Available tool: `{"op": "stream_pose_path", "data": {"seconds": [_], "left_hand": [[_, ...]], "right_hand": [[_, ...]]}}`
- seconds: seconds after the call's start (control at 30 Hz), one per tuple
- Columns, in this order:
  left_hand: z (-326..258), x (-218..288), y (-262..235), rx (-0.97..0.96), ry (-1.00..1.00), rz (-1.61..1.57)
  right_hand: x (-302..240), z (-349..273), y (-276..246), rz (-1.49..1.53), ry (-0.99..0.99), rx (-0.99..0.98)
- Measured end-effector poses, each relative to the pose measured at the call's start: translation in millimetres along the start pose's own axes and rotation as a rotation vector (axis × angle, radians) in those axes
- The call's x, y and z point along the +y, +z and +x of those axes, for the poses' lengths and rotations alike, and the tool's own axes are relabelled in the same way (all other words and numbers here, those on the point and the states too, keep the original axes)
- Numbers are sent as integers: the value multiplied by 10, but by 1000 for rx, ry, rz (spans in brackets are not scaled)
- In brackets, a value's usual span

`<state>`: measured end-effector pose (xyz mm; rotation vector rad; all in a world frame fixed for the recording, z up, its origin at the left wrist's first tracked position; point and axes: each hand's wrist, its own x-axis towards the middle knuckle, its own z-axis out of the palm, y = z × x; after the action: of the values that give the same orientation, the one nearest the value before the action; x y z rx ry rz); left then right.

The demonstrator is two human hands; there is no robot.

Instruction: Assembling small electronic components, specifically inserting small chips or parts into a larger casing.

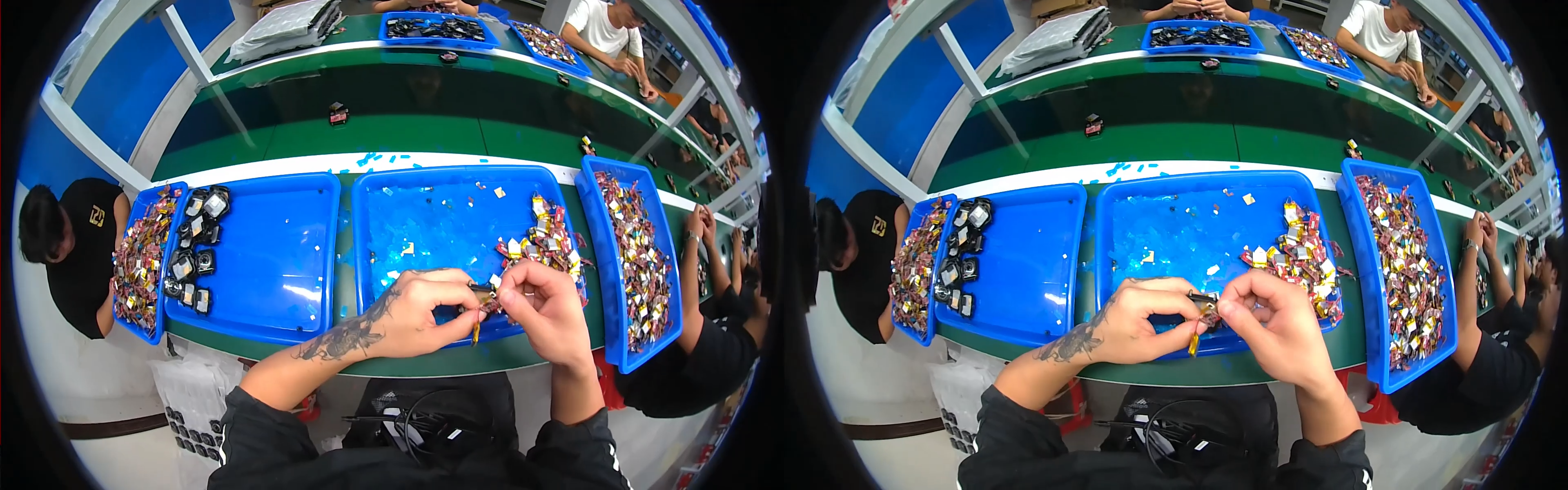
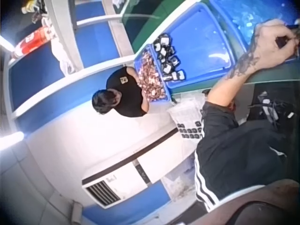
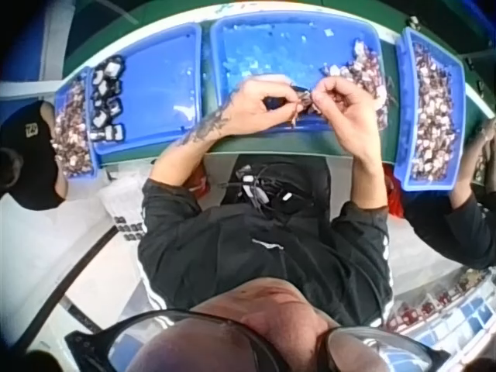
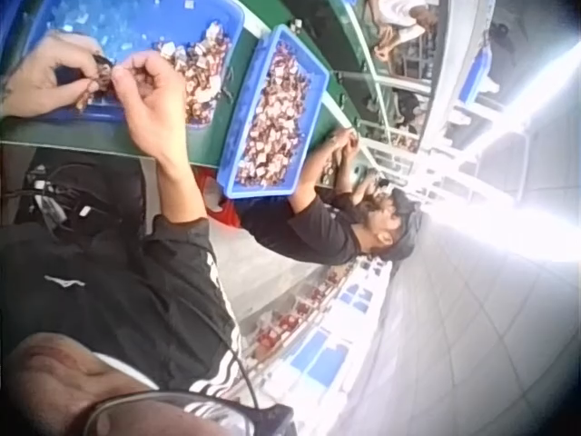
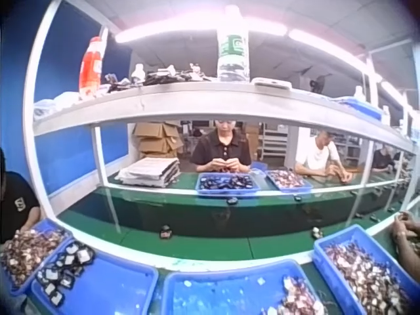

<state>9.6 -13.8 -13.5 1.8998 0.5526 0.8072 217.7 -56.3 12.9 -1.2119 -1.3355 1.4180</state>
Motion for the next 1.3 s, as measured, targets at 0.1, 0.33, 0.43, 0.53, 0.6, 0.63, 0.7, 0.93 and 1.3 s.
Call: {"op": "stream_pose_path", "data": {"seconds": [0.1, 0.33, 0.43, 0.53, 0.6, 0.63, 0.7, 0.93, 1.3], "left_hand": [[-5, -53, 12, 84, -10, 125], [7, -49, 24, 110, -66, 285], [10, -44, 19, 86, -120, 232], [-8, -72, 50, 70, -116, 217], [0, -61, 86, 182, -281, -230], [0, -70, 86, 185, -277, -226], [-1, -107, 82, 165, -295, -404], [1, -104, 119, 221, -301, -475], [-4, -65, 129, 266, -259, -393]], "right_hand": [[3, 55, 92, -11, 36, 45], [242, 1, 276, 153, 2, 207], [296, -41, 298, -80, -167, 283], [359, -18, 331, -72, -255, 334], [407, 1, 373, 2, -261, 397], [420, 10, 399, 76, -262, 453], [452, 20, 440, 111, -275, 480], [518, 43, 529, 62, -390, 592], [484, 80, 484, -162, -354, 551]]}}
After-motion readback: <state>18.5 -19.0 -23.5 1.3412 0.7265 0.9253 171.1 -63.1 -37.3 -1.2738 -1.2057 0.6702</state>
